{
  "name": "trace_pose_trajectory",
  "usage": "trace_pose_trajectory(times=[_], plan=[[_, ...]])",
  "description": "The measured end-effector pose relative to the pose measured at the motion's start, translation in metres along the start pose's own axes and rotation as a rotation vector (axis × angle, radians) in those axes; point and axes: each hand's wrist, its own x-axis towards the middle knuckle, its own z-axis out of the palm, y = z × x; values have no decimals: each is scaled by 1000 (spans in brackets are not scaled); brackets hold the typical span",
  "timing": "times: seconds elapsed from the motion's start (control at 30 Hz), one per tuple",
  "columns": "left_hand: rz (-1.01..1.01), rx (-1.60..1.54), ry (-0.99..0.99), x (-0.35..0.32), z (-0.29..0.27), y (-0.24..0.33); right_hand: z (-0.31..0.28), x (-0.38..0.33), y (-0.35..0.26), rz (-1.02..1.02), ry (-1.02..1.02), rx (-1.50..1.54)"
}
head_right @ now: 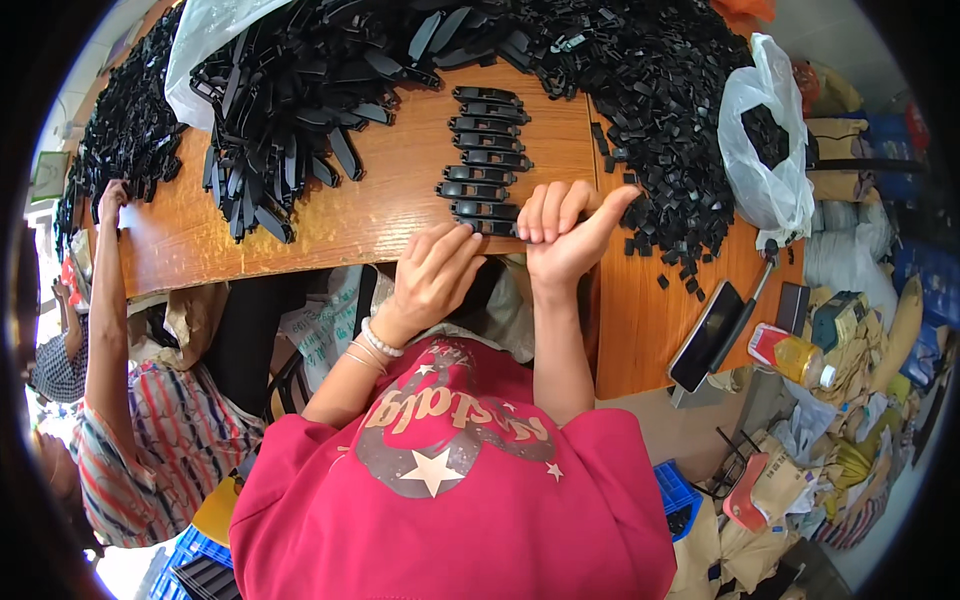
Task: Assemble small black plastic components by hand and tap them into position using a small hammer.
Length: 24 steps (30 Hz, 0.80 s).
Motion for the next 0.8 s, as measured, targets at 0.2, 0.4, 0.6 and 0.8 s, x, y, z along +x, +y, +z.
trace_pose_trajectory(times=[0.2, 0.4, 0.6, 0.8], plan=[[26, -23, 31, -7, 12, -12, 6, -10, 30, -112, -39, -92], [57, -51, 67, -3, 15, -17, 12, -15, 45, -297, -76, -311], [62, 32, 3, -4, 10, -17, 12, -3, 28, -200, -103, -76], [74, 30, 24, -4, 14, -15, 18, 4, 40, -234, -47, -344]])
